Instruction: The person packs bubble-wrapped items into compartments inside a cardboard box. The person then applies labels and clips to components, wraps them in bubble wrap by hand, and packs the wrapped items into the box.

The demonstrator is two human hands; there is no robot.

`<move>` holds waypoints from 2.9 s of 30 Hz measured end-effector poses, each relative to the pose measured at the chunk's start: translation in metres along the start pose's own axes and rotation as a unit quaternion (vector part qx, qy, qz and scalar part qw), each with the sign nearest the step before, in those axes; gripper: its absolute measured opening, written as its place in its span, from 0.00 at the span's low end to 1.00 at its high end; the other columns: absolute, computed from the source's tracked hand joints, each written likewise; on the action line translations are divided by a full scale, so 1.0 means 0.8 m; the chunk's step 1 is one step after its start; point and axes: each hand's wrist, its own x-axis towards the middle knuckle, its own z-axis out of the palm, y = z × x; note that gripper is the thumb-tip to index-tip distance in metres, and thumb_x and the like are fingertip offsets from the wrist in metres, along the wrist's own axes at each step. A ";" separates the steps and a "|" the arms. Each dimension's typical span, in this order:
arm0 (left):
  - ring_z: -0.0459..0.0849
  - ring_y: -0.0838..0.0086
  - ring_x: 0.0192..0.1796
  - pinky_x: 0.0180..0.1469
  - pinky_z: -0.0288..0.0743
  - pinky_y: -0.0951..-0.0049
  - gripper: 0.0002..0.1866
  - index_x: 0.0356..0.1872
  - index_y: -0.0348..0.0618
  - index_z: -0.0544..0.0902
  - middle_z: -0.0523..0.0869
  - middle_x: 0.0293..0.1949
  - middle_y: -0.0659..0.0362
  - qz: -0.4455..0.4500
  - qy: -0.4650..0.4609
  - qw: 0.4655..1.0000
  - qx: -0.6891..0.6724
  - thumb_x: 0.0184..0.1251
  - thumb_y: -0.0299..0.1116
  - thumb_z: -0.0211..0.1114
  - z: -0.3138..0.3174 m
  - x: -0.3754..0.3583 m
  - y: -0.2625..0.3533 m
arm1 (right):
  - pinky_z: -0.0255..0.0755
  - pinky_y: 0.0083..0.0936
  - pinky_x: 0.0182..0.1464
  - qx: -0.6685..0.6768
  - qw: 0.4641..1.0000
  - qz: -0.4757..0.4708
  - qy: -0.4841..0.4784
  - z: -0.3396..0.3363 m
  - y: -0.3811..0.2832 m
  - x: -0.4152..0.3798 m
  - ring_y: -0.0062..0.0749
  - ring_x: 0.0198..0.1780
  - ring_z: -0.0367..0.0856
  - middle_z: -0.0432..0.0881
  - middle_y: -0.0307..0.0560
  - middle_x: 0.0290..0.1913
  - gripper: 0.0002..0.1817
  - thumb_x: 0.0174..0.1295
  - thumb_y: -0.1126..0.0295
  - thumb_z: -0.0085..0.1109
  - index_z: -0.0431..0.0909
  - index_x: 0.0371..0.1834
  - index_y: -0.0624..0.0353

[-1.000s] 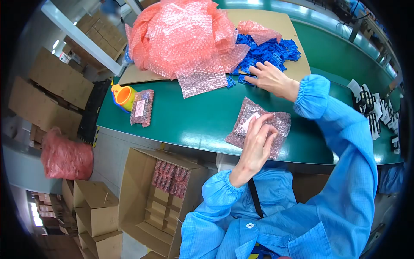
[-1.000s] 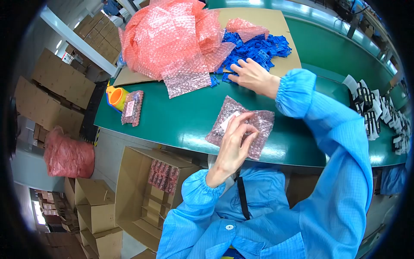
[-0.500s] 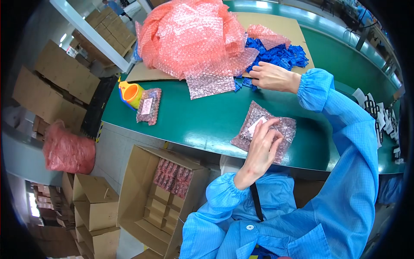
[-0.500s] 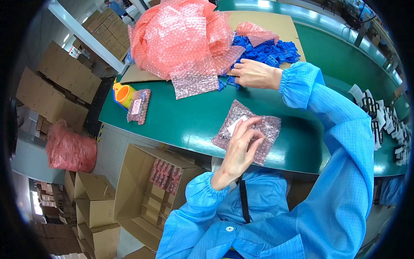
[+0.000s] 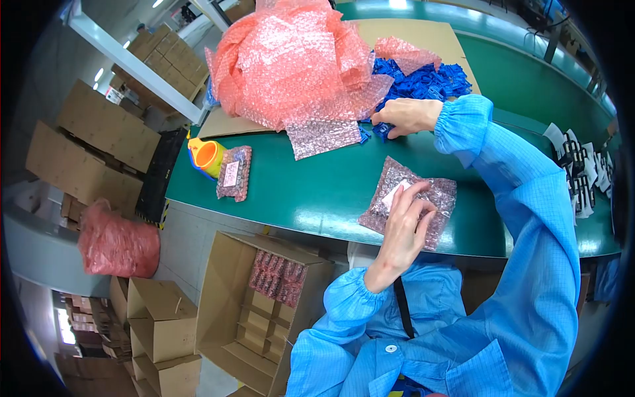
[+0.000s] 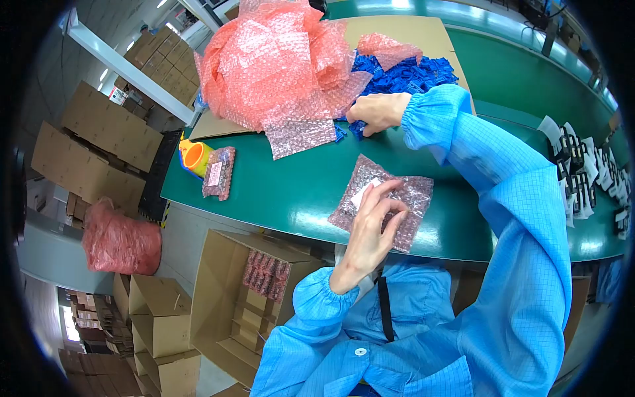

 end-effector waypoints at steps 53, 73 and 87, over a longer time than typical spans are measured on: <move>0.80 0.64 0.40 0.48 0.66 0.64 0.12 0.41 0.42 0.79 0.82 0.37 0.58 0.075 0.177 0.976 0.102 0.57 0.22 0.70 0.022 -0.074 0.007 | 0.75 0.35 0.34 0.019 0.915 0.026 0.402 0.128 -0.176 -0.163 0.45 0.35 0.83 0.83 0.47 0.33 0.17 0.43 0.66 0.70 0.82 0.37 0.59; 0.72 0.54 0.64 0.66 0.65 0.56 0.37 0.65 0.40 0.66 0.72 0.66 0.50 0.065 0.067 0.995 0.027 0.52 0.27 0.73 0.005 -0.067 -0.008 | 0.70 0.38 0.24 0.040 0.976 -0.102 0.190 0.066 -0.114 -0.237 0.40 0.20 0.77 0.75 0.43 0.20 0.13 0.52 0.74 0.60 0.78 0.43 0.56; 0.80 0.56 0.48 0.51 0.74 0.62 0.09 0.40 0.42 0.84 0.82 0.43 0.54 0.099 0.167 0.970 0.149 0.57 0.22 0.67 -0.072 0.009 -0.019 | 0.74 0.32 0.52 0.182 0.911 -0.062 0.366 0.056 -0.078 -0.165 0.41 0.53 0.78 0.79 0.50 0.52 0.12 0.60 0.77 0.61 0.83 0.47 0.59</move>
